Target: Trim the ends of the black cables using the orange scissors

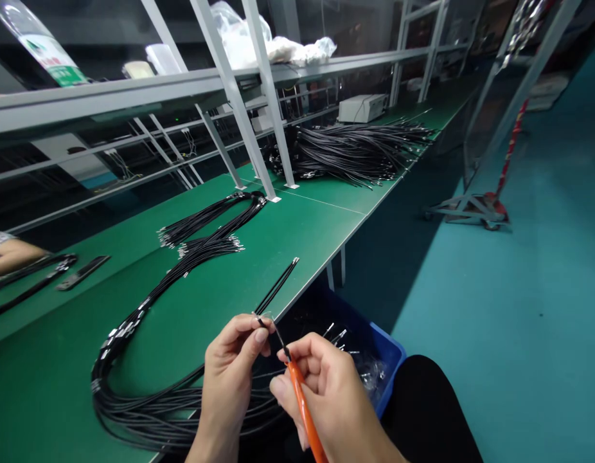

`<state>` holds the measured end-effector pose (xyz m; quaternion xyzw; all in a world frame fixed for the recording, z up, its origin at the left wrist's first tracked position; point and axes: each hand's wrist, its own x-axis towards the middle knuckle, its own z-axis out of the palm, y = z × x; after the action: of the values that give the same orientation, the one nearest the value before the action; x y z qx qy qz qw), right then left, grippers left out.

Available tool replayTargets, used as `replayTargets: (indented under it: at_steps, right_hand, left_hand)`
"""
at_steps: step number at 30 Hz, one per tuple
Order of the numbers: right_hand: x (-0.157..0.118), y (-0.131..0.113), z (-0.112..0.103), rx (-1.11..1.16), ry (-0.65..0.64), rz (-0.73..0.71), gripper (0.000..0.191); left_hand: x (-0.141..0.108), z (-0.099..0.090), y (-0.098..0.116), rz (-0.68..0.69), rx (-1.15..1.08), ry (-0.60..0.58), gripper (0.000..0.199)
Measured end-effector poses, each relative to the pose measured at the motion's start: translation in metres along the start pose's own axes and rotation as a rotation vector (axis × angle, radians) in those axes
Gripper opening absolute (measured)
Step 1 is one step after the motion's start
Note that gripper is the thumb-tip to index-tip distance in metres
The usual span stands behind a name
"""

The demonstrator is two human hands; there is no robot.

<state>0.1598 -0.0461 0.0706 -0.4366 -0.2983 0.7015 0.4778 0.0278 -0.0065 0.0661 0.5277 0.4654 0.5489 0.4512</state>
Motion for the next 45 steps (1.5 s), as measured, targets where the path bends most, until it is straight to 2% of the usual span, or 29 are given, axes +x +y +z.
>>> replayTargets:
  at_steps: [4, 9, 21, 27, 32, 40, 45]
  right_hand:
    - [-0.002, 0.002, -0.004, -0.031, -0.047, 0.065, 0.020]
    - [0.005, -0.002, -0.001, -0.071, -0.063, 0.064, 0.021]
    - [0.008, -0.004, 0.001, -0.145, 0.062, 0.073, 0.020]
    - [0.007, -0.004, -0.001, -0.158, 0.067, 0.090, 0.017]
    - [0.005, -0.004, -0.007, -0.185, 0.007, 0.119, 0.017]
    - [0.003, -0.002, -0.014, -0.243, -0.062, 0.086, 0.012]
    - [0.004, -0.008, -0.010, -0.269, -0.007, 0.075, 0.012]
  left_hand:
    - [0.000, -0.002, -0.002, 0.023, 0.013, -0.037, 0.004]
    - [-0.003, -0.004, -0.008, 0.063, 0.064, -0.114, 0.004]
    - [-0.003, -0.003, -0.010, 0.037, 0.060, -0.166, 0.006]
    - [-0.002, -0.003, -0.012, 0.011, 0.060, -0.168, 0.004]
    - [-0.003, -0.003, -0.012, 0.015, 0.078, -0.170, 0.004]
    - [-0.003, 0.000, -0.016, 0.041, 0.106, -0.080, 0.001]
    - [-0.003, 0.001, -0.018, 0.092, 0.187, -0.093, 0.005]
